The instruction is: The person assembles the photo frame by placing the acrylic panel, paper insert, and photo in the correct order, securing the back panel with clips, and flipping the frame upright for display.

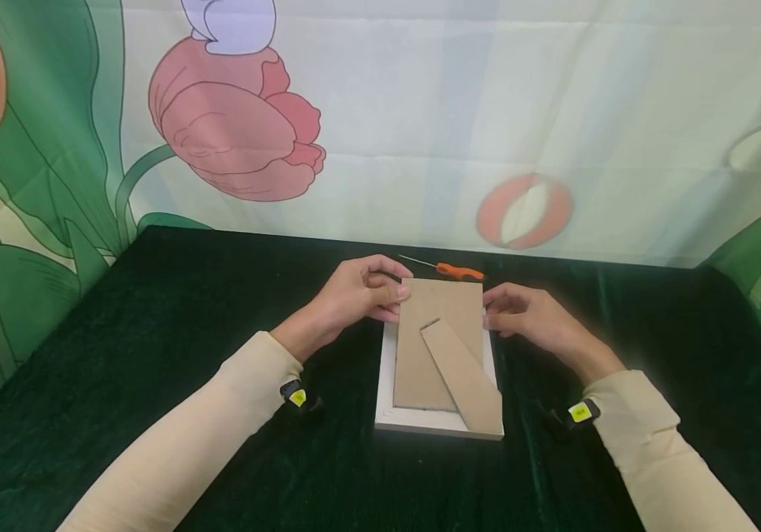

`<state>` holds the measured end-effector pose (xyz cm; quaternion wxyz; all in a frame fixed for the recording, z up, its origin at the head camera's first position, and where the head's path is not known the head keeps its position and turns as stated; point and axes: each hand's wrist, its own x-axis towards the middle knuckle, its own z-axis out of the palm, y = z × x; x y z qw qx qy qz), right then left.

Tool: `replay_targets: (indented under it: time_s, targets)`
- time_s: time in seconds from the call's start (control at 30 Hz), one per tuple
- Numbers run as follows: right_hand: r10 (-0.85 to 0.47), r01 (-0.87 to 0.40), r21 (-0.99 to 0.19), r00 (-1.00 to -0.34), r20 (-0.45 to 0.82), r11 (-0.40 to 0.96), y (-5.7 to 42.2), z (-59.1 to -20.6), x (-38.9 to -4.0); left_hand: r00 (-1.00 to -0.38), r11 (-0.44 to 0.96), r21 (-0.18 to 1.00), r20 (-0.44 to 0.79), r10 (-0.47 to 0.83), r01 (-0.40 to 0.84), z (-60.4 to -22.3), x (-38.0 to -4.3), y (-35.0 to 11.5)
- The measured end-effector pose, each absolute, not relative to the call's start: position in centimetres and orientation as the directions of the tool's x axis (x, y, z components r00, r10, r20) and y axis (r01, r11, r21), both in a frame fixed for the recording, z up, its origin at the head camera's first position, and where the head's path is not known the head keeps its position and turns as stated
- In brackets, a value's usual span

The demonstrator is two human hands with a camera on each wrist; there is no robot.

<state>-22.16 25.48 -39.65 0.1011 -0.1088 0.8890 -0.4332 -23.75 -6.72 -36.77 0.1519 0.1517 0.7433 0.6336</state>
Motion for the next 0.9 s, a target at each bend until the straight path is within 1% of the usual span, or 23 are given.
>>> replay_targets:
  time_s: [0.67,0.9]
  targets:
    - [-0.286,-0.101,-0.799,-0.954,-0.093,0.593,25.37,-39.35,-22.1,-0.912,0.179,0.984,-0.08,0.402,-0.008,-37.0,-23.72,-6.43]
    - [-0.285,-0.098,-0.798,-0.954,-0.095,0.595,25.42,-39.62,-22.3,-0.914,0.169,0.986,-0.07,0.4,-0.002,-37.34,-23.72,-6.4]
